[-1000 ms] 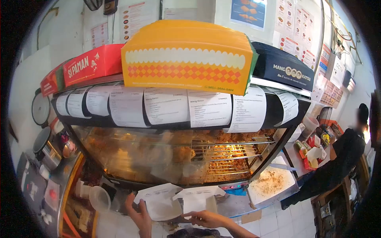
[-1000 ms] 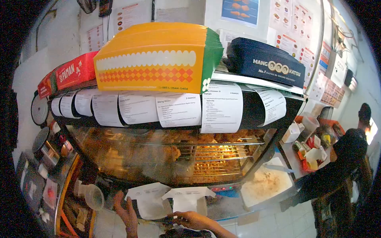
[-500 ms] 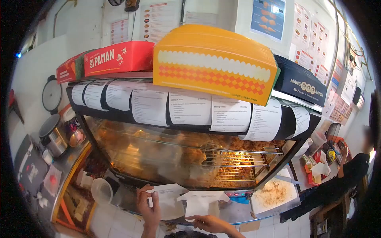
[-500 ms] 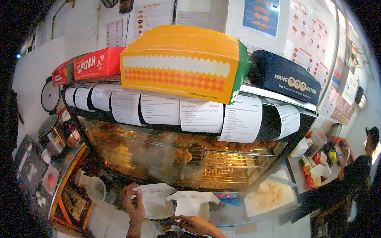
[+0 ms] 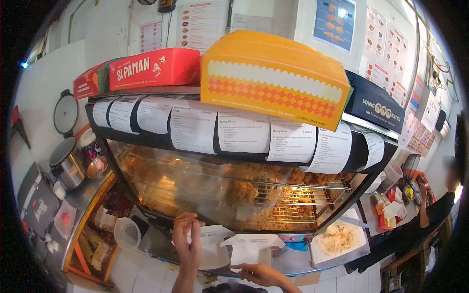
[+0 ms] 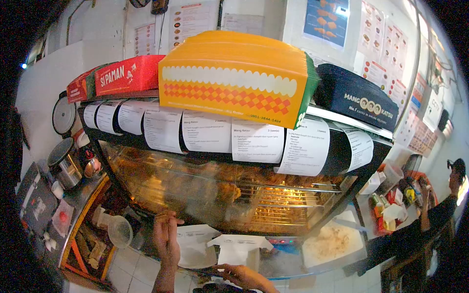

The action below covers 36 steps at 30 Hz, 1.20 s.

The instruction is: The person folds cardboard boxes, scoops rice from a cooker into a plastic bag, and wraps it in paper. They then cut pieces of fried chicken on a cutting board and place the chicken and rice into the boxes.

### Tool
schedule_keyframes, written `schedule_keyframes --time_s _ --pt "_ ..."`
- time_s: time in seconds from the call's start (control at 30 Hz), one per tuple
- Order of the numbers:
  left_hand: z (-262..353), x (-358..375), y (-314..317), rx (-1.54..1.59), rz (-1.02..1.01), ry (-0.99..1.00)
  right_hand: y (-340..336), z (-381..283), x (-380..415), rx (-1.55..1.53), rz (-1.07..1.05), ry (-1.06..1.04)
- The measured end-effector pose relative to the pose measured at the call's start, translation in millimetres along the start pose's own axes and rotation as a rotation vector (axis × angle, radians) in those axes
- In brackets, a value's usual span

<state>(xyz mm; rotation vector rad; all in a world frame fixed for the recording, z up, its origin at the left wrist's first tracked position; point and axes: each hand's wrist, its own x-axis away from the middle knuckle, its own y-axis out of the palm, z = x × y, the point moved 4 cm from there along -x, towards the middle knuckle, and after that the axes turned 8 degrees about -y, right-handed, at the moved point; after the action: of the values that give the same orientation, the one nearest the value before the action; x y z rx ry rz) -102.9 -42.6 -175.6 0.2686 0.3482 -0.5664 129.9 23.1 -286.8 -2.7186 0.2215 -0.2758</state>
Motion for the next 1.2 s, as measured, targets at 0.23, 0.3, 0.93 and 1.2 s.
schedule_keyframes --time_s 0.23,0.3,0.93,1.2 --pt "43 -31 25 0.133 -0.222 0.033 6 3 -2 -0.012 0.029 -0.037" --pt "59 -39 36 0.184 -0.250 0.026 7 0 -2 0.000 0.030 -0.020" --pt "86 -68 60 0.192 -0.356 0.039 1 -10 4 -0.048 0.060 0.164" --pt "69 -66 54 0.202 -0.334 0.050 -1 3 2 -0.033 0.075 0.046"
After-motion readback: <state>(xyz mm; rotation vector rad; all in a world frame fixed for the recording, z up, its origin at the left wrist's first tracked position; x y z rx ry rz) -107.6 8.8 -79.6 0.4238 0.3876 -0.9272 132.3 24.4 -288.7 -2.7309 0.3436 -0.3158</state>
